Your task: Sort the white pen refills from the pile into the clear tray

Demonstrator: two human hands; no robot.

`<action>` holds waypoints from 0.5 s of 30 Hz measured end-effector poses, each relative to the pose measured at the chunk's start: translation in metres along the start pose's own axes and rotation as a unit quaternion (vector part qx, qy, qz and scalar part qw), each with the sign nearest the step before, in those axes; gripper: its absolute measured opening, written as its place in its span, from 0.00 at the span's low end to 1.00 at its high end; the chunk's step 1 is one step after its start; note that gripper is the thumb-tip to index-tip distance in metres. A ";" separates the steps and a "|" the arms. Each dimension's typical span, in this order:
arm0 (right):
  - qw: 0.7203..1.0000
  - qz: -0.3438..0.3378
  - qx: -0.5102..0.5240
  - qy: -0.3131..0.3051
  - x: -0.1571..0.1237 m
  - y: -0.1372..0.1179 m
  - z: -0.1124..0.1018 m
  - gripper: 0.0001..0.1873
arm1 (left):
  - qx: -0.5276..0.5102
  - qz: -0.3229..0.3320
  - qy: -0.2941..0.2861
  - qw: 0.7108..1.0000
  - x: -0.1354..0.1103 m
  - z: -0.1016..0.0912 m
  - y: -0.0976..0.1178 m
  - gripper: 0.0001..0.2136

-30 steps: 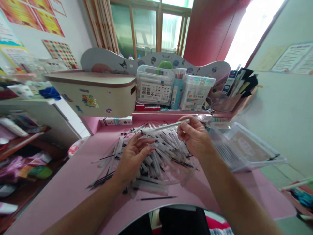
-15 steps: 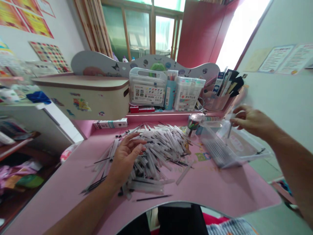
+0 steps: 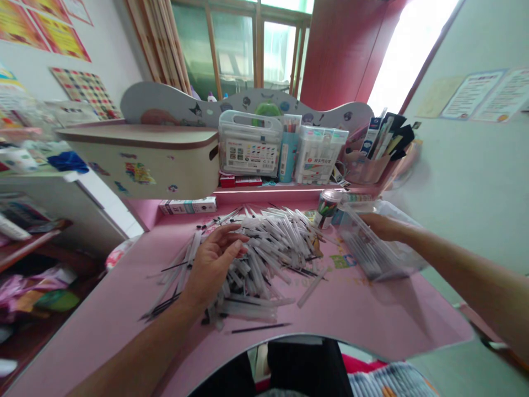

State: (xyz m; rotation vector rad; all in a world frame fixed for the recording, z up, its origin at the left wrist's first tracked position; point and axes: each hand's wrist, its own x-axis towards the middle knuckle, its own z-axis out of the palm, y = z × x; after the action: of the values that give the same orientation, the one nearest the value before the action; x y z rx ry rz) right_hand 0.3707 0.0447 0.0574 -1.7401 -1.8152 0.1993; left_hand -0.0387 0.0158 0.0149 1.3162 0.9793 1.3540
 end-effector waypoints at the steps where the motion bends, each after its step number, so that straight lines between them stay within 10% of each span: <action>1: 0.999 -0.004 0.007 -0.041 -0.002 -0.002 -0.001 0.10 | 0.000 0.002 -0.002 1.000 0.000 0.000 0.000 0.15; 6: 0.981 0.050 -0.028 -0.183 0.004 -0.009 -0.017 0.15 | -0.003 0.007 0.009 1.000 0.000 -0.001 0.000 0.15; 11: 0.993 0.064 -0.098 0.022 0.005 -0.052 -0.056 0.08 | -0.003 0.021 0.054 0.998 0.003 -0.004 0.000 0.15; 15: 0.998 -0.043 0.016 0.048 -0.017 -0.111 -0.036 0.10 | 0.008 0.033 0.085 0.996 0.007 -0.006 -0.001 0.13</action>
State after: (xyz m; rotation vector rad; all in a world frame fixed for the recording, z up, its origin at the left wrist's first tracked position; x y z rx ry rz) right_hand 0.2931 0.0041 0.1366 -1.6171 -1.8029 0.1065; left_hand -0.0446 0.0237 0.0151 1.2705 1.0715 1.5303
